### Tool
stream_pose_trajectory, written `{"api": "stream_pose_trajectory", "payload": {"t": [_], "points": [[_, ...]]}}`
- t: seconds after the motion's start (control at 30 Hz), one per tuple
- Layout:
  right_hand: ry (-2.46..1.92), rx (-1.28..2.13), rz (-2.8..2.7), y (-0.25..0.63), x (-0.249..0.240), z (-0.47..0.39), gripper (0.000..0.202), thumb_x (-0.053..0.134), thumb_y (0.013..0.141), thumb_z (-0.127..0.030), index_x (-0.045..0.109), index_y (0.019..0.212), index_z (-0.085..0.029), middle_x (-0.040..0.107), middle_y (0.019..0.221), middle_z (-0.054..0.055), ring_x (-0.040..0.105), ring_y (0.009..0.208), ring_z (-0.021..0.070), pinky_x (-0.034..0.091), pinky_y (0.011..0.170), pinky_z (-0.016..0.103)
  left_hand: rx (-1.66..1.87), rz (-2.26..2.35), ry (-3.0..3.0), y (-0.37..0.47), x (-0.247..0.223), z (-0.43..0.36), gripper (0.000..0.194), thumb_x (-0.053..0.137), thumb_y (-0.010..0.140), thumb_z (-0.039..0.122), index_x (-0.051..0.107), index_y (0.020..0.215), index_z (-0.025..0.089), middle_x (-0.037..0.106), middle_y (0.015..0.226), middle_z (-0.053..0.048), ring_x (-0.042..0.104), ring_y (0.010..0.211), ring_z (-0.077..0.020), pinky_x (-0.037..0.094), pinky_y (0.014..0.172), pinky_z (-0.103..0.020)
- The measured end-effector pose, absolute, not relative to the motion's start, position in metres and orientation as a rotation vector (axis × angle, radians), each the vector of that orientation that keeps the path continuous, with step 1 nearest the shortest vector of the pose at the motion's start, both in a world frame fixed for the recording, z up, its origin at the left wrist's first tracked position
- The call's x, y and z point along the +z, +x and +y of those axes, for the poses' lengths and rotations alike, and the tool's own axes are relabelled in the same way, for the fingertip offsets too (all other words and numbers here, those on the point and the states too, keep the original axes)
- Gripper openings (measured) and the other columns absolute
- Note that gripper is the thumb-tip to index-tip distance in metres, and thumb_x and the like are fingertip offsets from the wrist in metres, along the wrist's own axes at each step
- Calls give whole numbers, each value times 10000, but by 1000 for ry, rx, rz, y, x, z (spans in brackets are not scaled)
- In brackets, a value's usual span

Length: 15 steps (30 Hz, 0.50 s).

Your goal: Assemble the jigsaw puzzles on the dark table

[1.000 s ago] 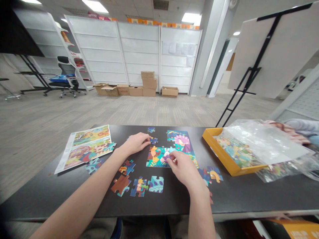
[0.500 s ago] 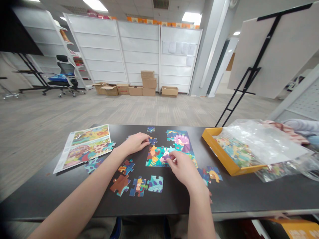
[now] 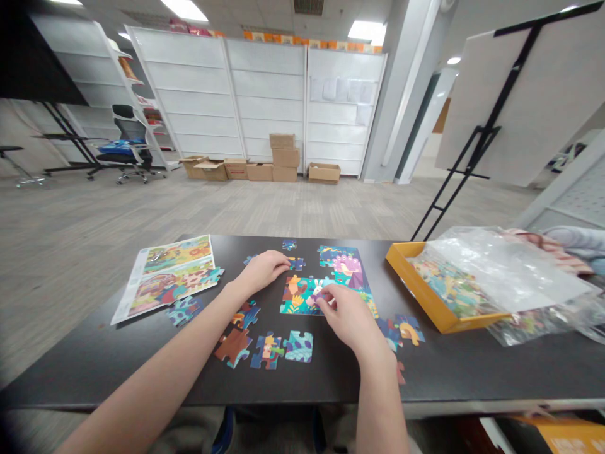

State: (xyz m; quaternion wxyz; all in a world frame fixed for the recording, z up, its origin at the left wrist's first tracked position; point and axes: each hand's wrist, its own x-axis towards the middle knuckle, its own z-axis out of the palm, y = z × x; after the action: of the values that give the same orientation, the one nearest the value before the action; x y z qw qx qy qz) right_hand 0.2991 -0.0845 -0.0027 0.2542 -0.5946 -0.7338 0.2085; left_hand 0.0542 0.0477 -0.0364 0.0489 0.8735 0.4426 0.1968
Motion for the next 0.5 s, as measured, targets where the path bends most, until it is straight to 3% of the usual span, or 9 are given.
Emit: {"api": "stream_pose_trajectory", "payload": {"t": [0.27, 0.5], "points": [[-1629, 580, -1992, 300, 0, -85, 222, 532, 934, -360, 700, 925, -216, 740, 857, 49, 676, 754, 204, 484, 692, 317, 609, 1030, 2719, 53, -29, 47, 208, 555, 942, 169, 760, 957, 203, 769, 1082, -58, 665, 1095, -219, 479, 1055, -360], [-1625, 583, -2005, 299, 0, -86, 232, 529, 944, -378, 696, 921, -219, 739, 866, 47, 671, 762, 203, 474, 691, 314, 622, 1067, 2644, 46, -32, 50, 195, 590, 933, 213, 717, 1081, 197, 751, 1137, -73, 669, 1101, -228, 488, 1021, -353]]}}
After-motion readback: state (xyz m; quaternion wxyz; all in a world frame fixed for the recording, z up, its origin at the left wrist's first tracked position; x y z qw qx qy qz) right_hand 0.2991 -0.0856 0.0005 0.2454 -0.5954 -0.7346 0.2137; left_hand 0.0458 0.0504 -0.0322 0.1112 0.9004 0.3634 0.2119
